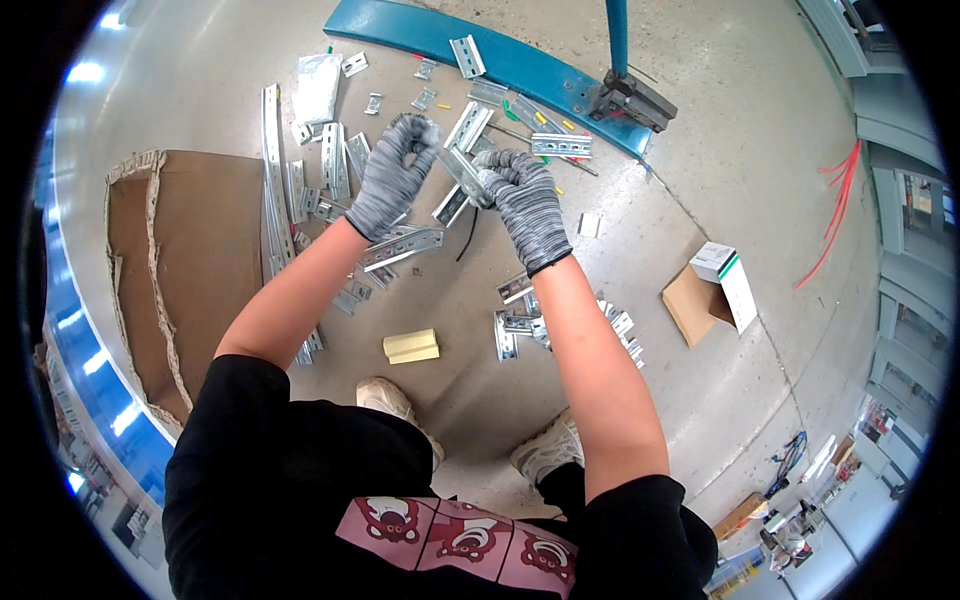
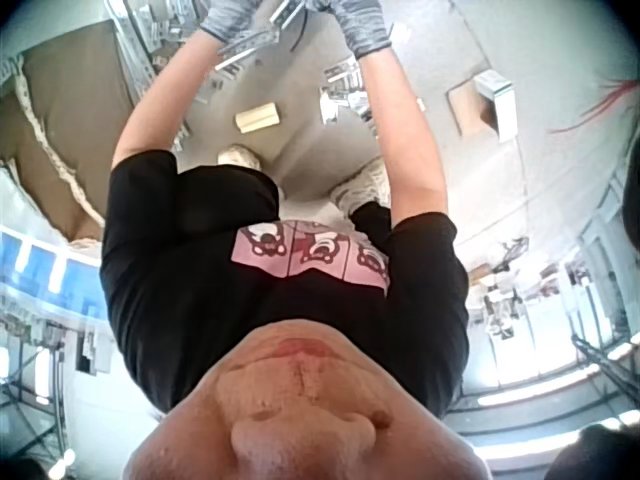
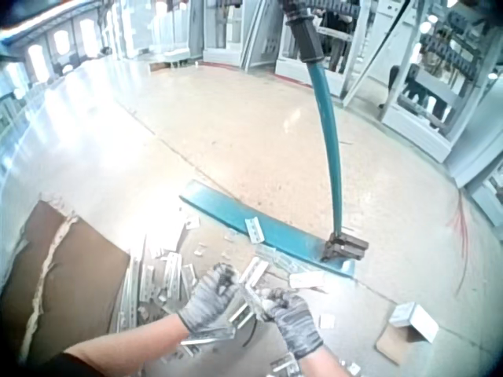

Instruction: The person walks through a warehouse and picks up a small box from a larger cardboard box. They then empty the contents of a large cardboard box onto the floor and begin sorting small metal parts by hand, separating them into piles.

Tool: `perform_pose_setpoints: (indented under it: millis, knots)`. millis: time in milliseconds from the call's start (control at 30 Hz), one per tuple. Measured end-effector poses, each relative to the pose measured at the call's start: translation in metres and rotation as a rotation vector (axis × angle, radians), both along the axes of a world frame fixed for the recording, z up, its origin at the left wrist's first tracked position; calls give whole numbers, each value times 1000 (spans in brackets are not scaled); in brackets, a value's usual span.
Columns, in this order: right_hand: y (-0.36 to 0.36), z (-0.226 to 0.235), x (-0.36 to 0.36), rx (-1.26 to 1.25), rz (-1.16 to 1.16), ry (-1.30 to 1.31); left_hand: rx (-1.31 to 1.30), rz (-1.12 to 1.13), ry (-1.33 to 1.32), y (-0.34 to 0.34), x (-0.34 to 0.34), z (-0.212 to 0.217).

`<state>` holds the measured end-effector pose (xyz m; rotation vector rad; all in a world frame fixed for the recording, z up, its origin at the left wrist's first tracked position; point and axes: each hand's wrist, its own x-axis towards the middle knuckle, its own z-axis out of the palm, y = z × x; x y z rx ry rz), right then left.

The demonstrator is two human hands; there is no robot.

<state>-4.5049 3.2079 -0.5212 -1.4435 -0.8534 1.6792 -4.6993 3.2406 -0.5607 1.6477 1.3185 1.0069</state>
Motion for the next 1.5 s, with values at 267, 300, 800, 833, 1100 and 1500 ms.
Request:
perform_pose_setpoints:
  millis: [267, 300, 800, 833, 1100, 1500]
  knots:
    - [-6, -16, 0, 327, 38, -161, -738, -130, -529, -4, 3, 12]
    - [-7, -15, 2, 234, -16, -74, -737, -111, -531, -5, 2, 14]
    - [-33, -62, 53, 100, 514, -501, -438, -160, 163, 16, -7, -26]
    - [-42, -60, 59, 28, 647, -505, -342, -120, 363, 22, -6, -21]
    - [-68, -59, 56, 315, 515, -927, -216, -187, 793, 55, 22, -28]
    - [-60, -72, 59, 261, 433, -881, -758, -41, -202, 21, -50, -53]
